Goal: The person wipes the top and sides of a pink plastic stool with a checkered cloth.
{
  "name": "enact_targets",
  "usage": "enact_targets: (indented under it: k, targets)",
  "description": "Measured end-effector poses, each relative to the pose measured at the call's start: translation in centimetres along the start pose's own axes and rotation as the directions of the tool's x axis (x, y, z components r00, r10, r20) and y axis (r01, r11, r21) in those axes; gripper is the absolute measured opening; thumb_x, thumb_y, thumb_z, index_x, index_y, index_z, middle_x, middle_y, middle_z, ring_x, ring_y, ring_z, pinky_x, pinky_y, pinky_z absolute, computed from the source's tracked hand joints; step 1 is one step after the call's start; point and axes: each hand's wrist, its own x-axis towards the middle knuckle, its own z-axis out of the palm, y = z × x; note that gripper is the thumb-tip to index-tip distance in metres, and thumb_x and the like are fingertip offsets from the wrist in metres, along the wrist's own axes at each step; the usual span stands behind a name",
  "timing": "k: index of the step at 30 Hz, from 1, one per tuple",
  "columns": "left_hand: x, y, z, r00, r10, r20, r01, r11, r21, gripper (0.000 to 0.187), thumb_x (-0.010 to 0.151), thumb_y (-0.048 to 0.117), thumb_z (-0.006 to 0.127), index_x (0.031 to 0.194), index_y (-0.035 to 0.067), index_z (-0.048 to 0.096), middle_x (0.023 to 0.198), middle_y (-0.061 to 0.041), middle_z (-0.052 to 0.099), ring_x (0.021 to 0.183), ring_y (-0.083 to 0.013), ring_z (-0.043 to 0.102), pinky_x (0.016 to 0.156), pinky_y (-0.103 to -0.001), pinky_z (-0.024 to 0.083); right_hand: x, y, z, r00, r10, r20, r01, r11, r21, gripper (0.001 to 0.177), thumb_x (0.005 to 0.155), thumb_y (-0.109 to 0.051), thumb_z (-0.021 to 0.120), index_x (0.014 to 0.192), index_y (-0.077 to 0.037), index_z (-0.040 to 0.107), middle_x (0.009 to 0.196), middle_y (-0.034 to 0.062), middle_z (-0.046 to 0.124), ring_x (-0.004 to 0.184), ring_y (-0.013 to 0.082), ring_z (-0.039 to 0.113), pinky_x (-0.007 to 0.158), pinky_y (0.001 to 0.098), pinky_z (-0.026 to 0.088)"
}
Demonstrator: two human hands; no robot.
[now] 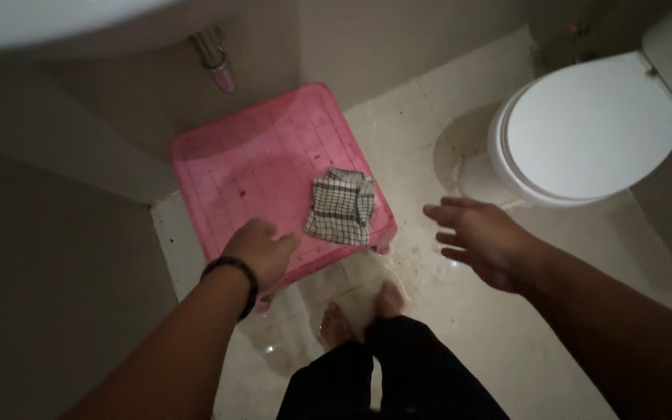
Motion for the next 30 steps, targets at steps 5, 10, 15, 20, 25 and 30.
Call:
enact_targets:
  k: [5,10,15,20,25,30]
  targets:
    - [0.1,-0.6,0.5,0.996,-0.045,0.078,0.039,0.996,0.078,0.066,0.089,0.044,0.067,0.144,0.010,0.053,0.127,-0.014,0.071,0.101,-0.0292,0.073,0.080,-0.042,0.061,1.3,1.5,-0.1,0.995,0.092,0.048,-0.090,0.995,-0.038,0.069,0.096,-0.032,0.057,0.155,-0.003,0.038,0.159,0.0163,0.044,0.145,0.0324,0.047,0.118,0.0446,0.040]
    - [3.1,0.3,1.8,0.984,0.173,0.039,-0.176,0.976,0.131,0.051,0.084,0.041,0.072,0.122,0.007,0.069,0.120,-0.013,0.075,0.107,-0.0231,0.071,0.094,-0.035,0.056,3.3,1.1,0.3,0.992,0.108,0.059,-0.107,0.994,-0.032,0.061,0.099,-0.035,0.059,0.149,-0.003,0.048,0.152,0.0143,0.054,0.138,0.0297,0.054,0.115,0.0431,0.044]
    - [4.9,3.3,1.9,0.968,0.237,0.083,-0.250,0.943,0.220,0.040,0.084,0.039,0.071,0.113,0.011,0.072,0.120,-0.008,0.073,0.111,-0.0223,0.071,0.097,-0.035,0.055,5.9,0.1,-0.8,0.986,0.137,0.089,-0.132,0.989,-0.060,0.055,0.101,-0.034,0.055,0.147,-0.004,0.052,0.146,0.0143,0.060,0.132,0.0282,0.059,0.112,0.0418,0.047]
    - [4.2,7.9,2.0,0.988,0.092,0.124,-0.113,0.978,0.175,0.029,0.085,0.035,0.068,0.107,0.016,0.074,0.111,-0.012,0.080,0.101,-0.0269,0.078,0.093,-0.038,0.061,8.6,-1.0,-1.9,0.982,0.152,0.112,-0.149,0.988,-0.037,0.055,0.099,-0.030,0.053,0.146,-0.001,0.052,0.143,0.0161,0.064,0.127,0.0285,0.061,0.110,0.0425,0.048]
    - [3.4,10.5,2.4,0.970,0.215,0.111,-0.240,0.905,0.352,0.029,0.088,0.036,0.068,0.105,0.015,0.076,0.118,-0.010,0.076,0.110,-0.0274,0.071,0.098,-0.039,0.055,10.1,-2.2,-2.5,0.983,0.147,0.110,-0.140,0.988,-0.071,0.057,0.098,-0.031,0.054,0.146,-0.001,0.053,0.141,0.0153,0.065,0.126,0.0279,0.062,0.107,0.0412,0.049]
    - [4.0,11.6,2.9,0.975,0.162,0.154,-0.216,0.861,0.460,0.032,0.087,0.038,0.070,0.111,0.017,0.073,0.121,-0.010,0.072,0.115,-0.0275,0.068,0.103,-0.038,0.053,10.7,-2.1,-2.7,0.984,0.113,0.137,-0.097,0.988,-0.116,0.055,0.094,-0.030,0.062,0.144,-0.007,0.059,0.136,0.0113,0.068,0.121,0.0265,0.064,0.102,0.0388,0.051]
